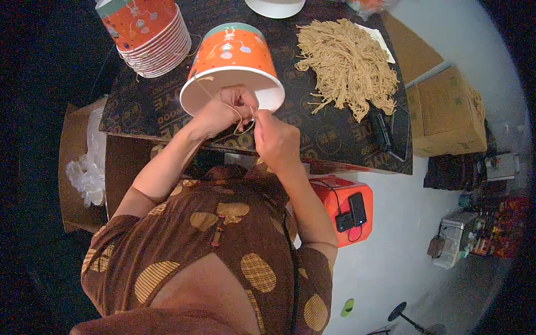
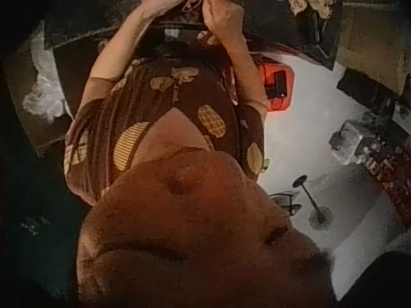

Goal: Attaching rope handles to printed paper buckets by threading them through holes and securing them.

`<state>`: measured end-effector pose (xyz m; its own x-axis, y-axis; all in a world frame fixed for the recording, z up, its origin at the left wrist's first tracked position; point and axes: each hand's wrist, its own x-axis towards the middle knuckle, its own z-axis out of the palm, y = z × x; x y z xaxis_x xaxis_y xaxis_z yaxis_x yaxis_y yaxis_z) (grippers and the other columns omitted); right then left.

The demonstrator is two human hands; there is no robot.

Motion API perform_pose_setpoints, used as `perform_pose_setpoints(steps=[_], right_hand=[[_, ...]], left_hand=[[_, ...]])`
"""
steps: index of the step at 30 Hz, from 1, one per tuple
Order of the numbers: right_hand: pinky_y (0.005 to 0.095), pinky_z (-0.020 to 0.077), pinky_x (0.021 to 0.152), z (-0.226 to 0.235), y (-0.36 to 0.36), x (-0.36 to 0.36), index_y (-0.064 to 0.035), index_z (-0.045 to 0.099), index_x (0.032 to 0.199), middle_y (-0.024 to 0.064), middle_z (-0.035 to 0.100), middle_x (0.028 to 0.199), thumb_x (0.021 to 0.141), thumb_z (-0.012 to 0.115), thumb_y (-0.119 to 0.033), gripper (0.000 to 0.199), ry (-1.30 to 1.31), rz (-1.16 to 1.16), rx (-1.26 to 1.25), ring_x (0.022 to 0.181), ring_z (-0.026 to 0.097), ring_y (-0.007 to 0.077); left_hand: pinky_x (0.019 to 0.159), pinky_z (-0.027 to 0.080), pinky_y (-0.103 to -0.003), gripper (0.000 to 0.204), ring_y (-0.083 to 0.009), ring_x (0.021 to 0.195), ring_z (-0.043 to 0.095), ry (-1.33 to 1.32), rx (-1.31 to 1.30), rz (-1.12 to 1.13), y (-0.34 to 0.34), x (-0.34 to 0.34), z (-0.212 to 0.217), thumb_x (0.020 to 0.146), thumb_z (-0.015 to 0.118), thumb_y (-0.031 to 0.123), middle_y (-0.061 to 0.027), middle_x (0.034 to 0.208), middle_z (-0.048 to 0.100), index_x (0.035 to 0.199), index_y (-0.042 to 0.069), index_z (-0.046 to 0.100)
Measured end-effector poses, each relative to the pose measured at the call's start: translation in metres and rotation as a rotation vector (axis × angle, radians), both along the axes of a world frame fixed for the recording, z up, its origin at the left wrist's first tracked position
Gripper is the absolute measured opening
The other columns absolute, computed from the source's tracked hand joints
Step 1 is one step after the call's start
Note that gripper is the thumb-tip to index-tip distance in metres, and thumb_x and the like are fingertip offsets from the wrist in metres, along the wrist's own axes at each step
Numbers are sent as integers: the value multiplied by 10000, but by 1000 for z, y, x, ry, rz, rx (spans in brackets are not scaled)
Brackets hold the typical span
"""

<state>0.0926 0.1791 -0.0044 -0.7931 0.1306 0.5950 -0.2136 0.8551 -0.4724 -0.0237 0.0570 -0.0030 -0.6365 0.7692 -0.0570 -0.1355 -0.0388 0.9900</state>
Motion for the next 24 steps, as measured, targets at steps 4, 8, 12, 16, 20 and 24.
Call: perform_pose_setpoints(steps=[4, 8, 12, 16, 20, 24], right_hand=[[434, 474, 574, 3, 2, 2, -47, 573, 932, 159, 603, 764, 832, 617, -44, 109, 32, -58, -49, 673, 604, 364], [437, 480, 654, 0, -1, -5, -27, 577, 959, 179, 592, 828, 851, 583, 0, 112, 101, -55, -186, 764, 600, 377], [445, 479, 682, -2, -6, -11, -25, 570, 977, 177, 590, 832, 849, 581, 17, 134, 140, -79, -180, 784, 599, 383], [453, 478, 689, -5, -7, -13, -24, 557, 1017, 177, 595, 871, 845, 589, 19, 180, 137, -86, -146, 801, 598, 384], [460, 475, 699, -6, -7, -14, -28, 555, 1029, 181, 594, 886, 843, 583, 23, 195, 102, -102, -145, 808, 595, 386], [414, 501, 703, -7, -7, -15, -24, 591, 1027, 181, 628, 915, 840, 596, 28, 194, 113, -122, -144, 805, 625, 369]], left_hand=[[435, 394, -236, 74, -94, 499, 500, 57, 4, -15, -1, -1, -2, 825, 579, -36, -26, 622, 520, 782, 8, 538], [450, 392, -220, 96, -74, 527, 497, 99, 9, -18, -3, 3, 1, 816, 599, -49, -4, 644, 519, 779, 22, 544], [497, 400, -224, 110, -60, 590, 498, 247, 77, -11, -6, 0, -7, 809, 602, -65, 5, 694, 528, 798, 31, 550], [549, 419, -238, 82, -60, 642, 510, 335, 88, 12, -6, 2, -14, 827, 591, -53, 6, 710, 522, 832, 21, 555], [622, 463, -306, 66, -169, 710, 574, 545, -32, 185, -2, 16, -4, 838, 586, -38, -66, 751, 556, 884, 4, 563], [665, 487, -400, 97, -354, 782, 606, 922, -57, 319, -3, 20, -1, 807, 594, -46, -171, 833, 595, 883, 8, 565]])
